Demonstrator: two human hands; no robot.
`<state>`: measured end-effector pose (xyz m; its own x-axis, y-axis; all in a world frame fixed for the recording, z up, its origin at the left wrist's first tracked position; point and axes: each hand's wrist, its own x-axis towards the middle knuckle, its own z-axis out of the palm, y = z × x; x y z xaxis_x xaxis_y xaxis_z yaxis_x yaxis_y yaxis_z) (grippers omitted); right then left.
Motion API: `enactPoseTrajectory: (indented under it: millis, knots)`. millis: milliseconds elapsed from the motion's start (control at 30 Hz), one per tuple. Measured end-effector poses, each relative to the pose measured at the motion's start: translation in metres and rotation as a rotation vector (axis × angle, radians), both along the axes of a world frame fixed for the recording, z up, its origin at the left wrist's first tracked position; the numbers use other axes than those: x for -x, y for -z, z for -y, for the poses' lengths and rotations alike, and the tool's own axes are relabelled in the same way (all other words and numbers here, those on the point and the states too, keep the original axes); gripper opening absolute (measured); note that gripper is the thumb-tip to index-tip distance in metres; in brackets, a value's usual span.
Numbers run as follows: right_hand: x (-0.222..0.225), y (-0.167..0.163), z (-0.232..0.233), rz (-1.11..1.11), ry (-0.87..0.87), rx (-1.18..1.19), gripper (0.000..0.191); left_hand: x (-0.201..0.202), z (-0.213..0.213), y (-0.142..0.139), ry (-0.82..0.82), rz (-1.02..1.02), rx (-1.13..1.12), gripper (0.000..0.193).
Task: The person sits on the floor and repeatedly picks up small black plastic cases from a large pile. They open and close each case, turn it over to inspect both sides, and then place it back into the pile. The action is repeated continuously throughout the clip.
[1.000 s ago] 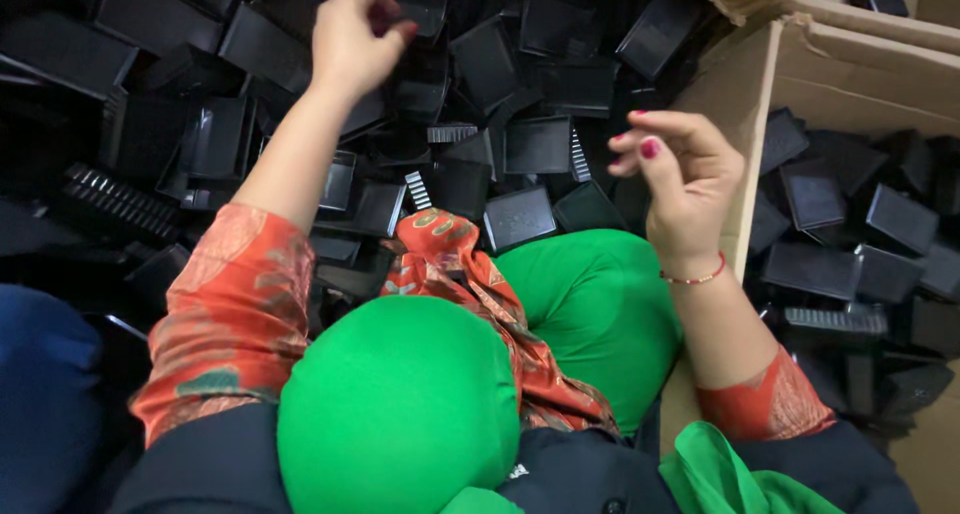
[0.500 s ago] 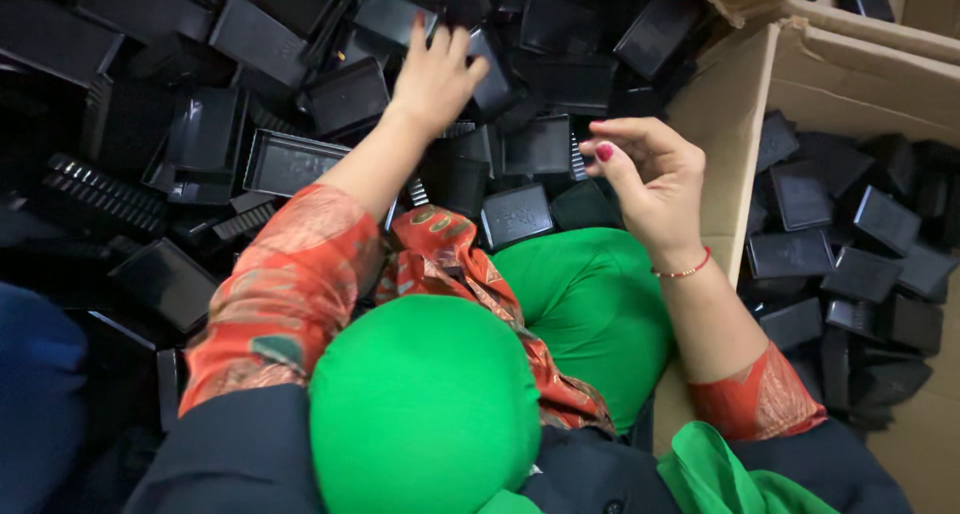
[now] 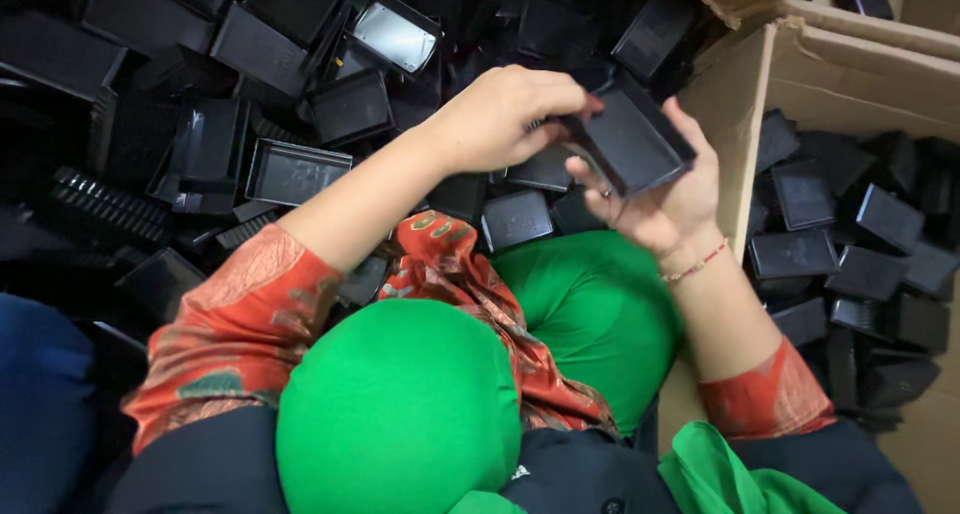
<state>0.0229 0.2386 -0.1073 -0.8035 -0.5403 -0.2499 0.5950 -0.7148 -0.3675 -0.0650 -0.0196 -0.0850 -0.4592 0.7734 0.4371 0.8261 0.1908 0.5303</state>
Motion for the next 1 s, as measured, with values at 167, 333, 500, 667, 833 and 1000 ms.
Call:
enactPoseTrajectory:
  millis: [167, 333, 500, 667, 833, 1000]
  knots:
    - [0.000, -0.002, 0.012, 0.051, 0.019, 0.259, 0.059, 0.036, 0.009, 0.038, 0.005, 0.089, -0.269, 0.061]
    - [0.002, -0.012, 0.019, -0.118, 0.149, -0.241, 0.060, 0.090, 0.021, 0.093, -0.642, 0.176, 0.030, 0.062]
    - [-0.003, -0.028, 0.024, -0.204, 0.228, -0.273, 0.063, 0.065, 0.020, 0.129, -0.708, -0.050, 0.301, 0.047]
    - [-0.004, -0.023, 0.016, -0.164, 0.244, -0.029, 0.063, 0.013, 0.021, 0.103, -0.643, -0.029, 0.131, 0.028]
    - [0.006, 0.001, 0.014, -0.094, 0.440, -0.373, 0.056, -0.005, 0.008, 0.050, -0.373, 0.568, -0.445, 0.036]
    - [0.007, -0.005, 0.022, -0.083, 0.353, -0.306, 0.055, 0.009, 0.011, 0.028, -0.023, 1.136, -0.922, 0.034]
